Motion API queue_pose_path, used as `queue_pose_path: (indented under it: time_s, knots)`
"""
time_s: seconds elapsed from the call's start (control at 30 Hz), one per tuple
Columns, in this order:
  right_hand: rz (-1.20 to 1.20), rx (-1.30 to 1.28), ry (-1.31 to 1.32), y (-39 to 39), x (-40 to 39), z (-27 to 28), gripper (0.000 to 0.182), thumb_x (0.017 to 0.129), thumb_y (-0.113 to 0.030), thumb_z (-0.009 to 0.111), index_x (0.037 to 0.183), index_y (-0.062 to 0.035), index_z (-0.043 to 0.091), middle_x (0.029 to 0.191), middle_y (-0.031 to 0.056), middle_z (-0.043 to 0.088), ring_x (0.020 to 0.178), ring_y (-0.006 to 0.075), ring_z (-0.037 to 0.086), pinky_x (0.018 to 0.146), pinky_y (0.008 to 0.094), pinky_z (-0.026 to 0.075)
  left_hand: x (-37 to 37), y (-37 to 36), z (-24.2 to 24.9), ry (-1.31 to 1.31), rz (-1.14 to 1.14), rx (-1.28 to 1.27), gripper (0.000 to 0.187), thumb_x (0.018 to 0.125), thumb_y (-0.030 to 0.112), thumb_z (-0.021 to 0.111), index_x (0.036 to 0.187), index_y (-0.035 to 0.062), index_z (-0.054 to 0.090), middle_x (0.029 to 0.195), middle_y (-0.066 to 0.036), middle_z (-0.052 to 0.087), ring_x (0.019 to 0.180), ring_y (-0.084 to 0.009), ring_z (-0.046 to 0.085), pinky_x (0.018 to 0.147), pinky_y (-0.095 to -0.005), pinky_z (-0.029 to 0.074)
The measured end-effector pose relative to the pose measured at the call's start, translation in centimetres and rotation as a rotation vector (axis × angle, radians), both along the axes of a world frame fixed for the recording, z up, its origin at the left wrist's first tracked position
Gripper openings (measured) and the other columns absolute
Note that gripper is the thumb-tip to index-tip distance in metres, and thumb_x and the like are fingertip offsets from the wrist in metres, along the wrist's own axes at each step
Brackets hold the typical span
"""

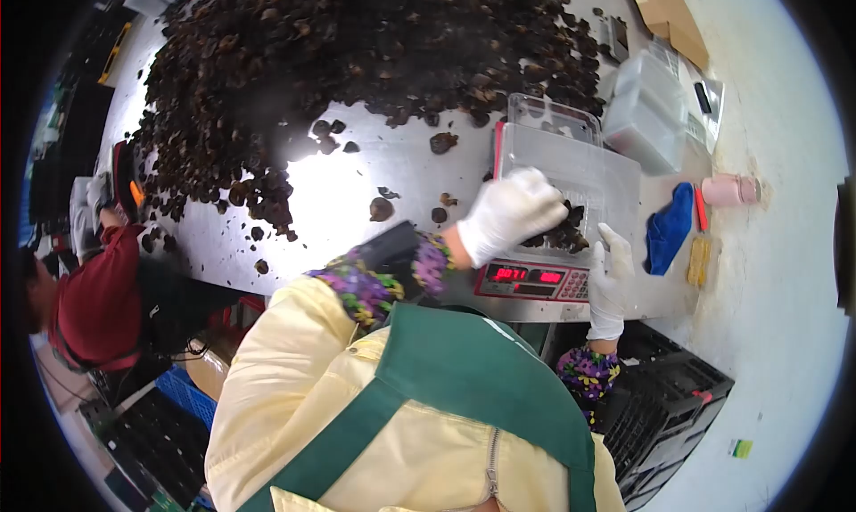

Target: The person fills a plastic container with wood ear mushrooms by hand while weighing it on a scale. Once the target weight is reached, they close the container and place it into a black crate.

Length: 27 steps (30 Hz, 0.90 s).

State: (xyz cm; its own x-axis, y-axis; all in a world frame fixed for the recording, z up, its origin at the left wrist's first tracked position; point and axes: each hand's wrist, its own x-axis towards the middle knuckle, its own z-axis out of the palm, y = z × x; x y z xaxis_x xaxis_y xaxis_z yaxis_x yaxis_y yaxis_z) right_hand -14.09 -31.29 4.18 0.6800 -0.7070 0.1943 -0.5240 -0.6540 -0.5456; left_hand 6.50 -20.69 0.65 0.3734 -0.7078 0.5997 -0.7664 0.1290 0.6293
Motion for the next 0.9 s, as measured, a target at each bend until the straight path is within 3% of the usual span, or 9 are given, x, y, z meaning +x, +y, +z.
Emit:
queue_pose_path:
  time_s: [0.13,0.2,0.33,0.43,0.5,0.53,0.63,0.77,0.9]
  knots:
    - [0.009,-0.005,0.011,0.0,0.5,0.9,0.03,0.092,-0.002,0.059,0.122,-0.0023,0.063,0.113,0.0168,0.065,0.104,0.0315,0.063,0.091,0.0386,0.05,-2.6,-1.3,0.9,-0.251,-0.134,0.343,0.021,0.08,0.032,0.074,0.092,0.0168,0.068,0.09,-0.004,0.064,0.09,-0.0254,0.064,0.076,-0.0366,0.051]
    - [0.01,-0.006,0.006,-0.2,0.0,0.6,0.03,0.092,-0.002,0.059,0.122,-0.0022,0.063,0.112,0.0167,0.065,0.104,0.0315,0.063,0.091,0.0386,0.05,-2.9,-1.2,0.7,-0.246,-0.125,0.066,0.02,0.075,0.034,0.073,0.089,0.0196,0.068,0.094,-0.003,0.063,0.094,-0.0272,0.061,0.079,-0.041,0.048]
    - [-0.009,-0.036,0.016,-0.5,-0.7,0.2,0.029,0.093,-0.002,0.059,0.121,-0.0019,0.064,0.112,0.016,0.065,0.103,0.0309,0.063,0.09,0.0382,0.05,0.4,0.3,0.9,-0.067,-0.061,-0.018,0.022,0.078,0.025,0.075,0.098,0.0161,0.071,0.102,-0.006,0.066,0.093,-0.0281,0.064,0.081,-0.0408,0.05]
    - [-0.022,-0.035,-0.001,-0.4,-0.7,0.4,0.028,0.093,-0.002,0.059,0.121,-0.002,0.064,0.112,0.0157,0.065,0.103,0.0306,0.063,0.09,0.0373,0.05,5.4,0.7,-4.3,0.09,0.309,0.121,0.018,0.086,0.013,0.067,0.104,0.0101,0.068,0.101,-0.011,0.066,0.095,-0.0325,0.062,0.082,-0.043,0.05]
    - [-0.023,-0.032,0.006,-0.4,-0.5,0.5,0.028,0.093,-0.002,0.059,0.121,-0.0022,0.064,0.112,0.0154,0.065,0.103,0.0303,0.063,0.09,0.037,0.05,8.4,1.5,-8.0,-0.03,0.518,0.307,0.029,0.086,0.015,0.067,0.114,0.011,0.064,0.109,-0.015,0.062,0.101,-0.0331,0.06,0.083,-0.0442,0.05]
    - [-0.023,-0.03,0.012,-0.5,-0.4,0.6,0.028,0.093,-0.002,0.059,0.121,-0.0023,0.064,0.112,0.0151,0.065,0.103,0.03,0.063,0.09,0.0367,0.049,9.3,2.2,-9.4,-0.12,0.529,0.395,0.024,0.086,0.017,0.066,0.109,0.0126,0.065,0.104,-0.013,0.061,0.102,-0.0326,0.059,0.082,-0.0445,0.05]
    - [-0.024,-0.027,0.009,-0.4,0.1,0.8,0.028,0.094,-0.003,0.059,0.121,-0.0025,0.064,0.113,0.0146,0.065,0.103,0.0294,0.063,0.091,0.0361,0.049,11.4,4.3,-12.8,-0.222,0.247,0.541,0.02,0.083,0.018,0.067,0.102,0.0141,0.064,0.095,-0.01,0.061,0.096,-0.0319,0.061,0.077,-0.0429,0.052]
    - [-0.011,-0.037,0.037,-0.6,0.1,0.9,0.029,0.093,-0.003,0.059,0.122,-0.0024,0.064,0.114,0.0144,0.065,0.104,0.0289,0.063,0.091,0.0357,0.049,9.0,4.8,-11.9,0.014,0.284,0.369,0.017,0.083,0.018,0.066,0.099,0.0135,0.062,0.089,-0.009,0.059,0.091,-0.0326,0.06,0.075,-0.0441,0.053]
    - [-0.01,-0.027,0.047,-0.6,0.3,0.9,0.029,0.093,-0.002,0.059,0.122,-0.0023,0.064,0.114,0.0144,0.065,0.105,0.0289,0.063,0.092,0.0356,0.049,5.7,6.1,-9.8,-0.127,0.188,0.513,0.021,0.085,0.025,0.068,0.101,0.0125,0.063,0.088,-0.011,0.057,0.087,-0.0338,0.059,0.078,-0.0429,0.051]
